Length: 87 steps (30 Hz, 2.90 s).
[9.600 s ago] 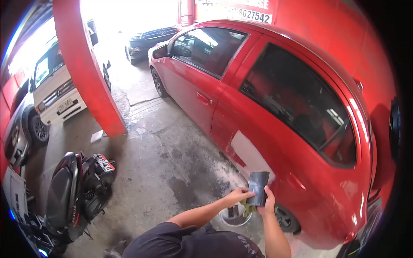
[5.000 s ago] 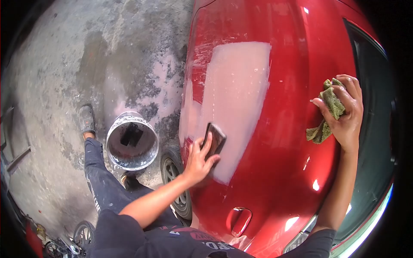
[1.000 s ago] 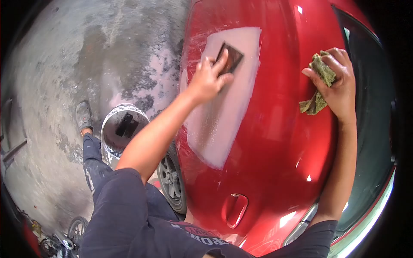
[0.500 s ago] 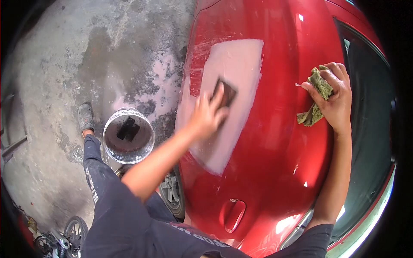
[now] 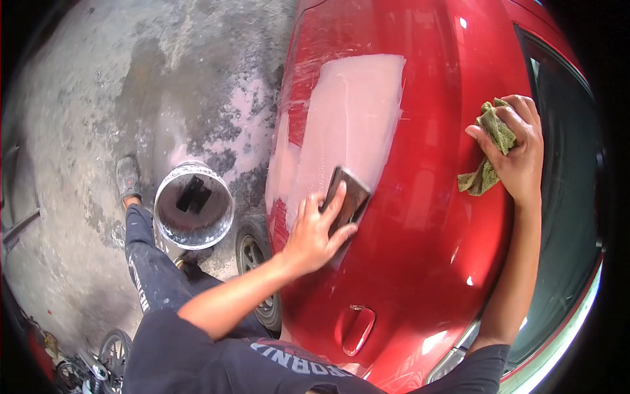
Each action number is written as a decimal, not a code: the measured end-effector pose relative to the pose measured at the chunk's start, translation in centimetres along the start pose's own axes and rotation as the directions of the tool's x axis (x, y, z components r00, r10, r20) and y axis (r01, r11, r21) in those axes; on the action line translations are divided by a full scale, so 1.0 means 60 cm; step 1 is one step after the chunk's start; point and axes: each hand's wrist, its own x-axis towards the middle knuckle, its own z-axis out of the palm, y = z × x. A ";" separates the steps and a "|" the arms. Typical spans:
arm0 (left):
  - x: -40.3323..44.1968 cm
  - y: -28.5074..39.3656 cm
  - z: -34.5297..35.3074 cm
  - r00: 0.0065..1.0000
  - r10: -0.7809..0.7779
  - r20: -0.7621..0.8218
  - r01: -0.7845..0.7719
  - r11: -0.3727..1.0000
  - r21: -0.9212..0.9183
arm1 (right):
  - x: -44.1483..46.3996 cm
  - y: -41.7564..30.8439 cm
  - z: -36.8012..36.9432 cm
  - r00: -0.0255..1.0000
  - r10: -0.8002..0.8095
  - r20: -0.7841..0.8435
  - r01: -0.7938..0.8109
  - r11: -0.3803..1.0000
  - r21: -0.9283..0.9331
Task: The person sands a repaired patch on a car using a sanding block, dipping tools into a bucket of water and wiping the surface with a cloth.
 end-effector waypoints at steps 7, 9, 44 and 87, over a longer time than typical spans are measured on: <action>0.281 -0.102 -0.059 0.990 -0.129 0.054 0.131 0.990 -0.042 | -0.004 -0.002 0.002 1.000 0.019 0.002 -0.019 1.000 0.022; 0.210 -0.095 -0.033 0.999 -0.050 -0.020 0.051 0.999 0.016 | -0.002 -0.003 -0.001 1.000 0.006 0.004 -0.006 1.000 -0.002; 0.195 -0.232 -0.004 0.971 -0.238 -0.001 0.237 0.966 -0.107 | -0.001 -0.002 0.004 0.999 0.028 0.026 -0.030 0.996 0.080; 0.011 -0.149 0.021 0.990 -0.142 0.000 0.142 0.989 -0.041 | 0.002 -0.006 -0.002 1.000 0.017 0.017 -0.018 0.999 0.038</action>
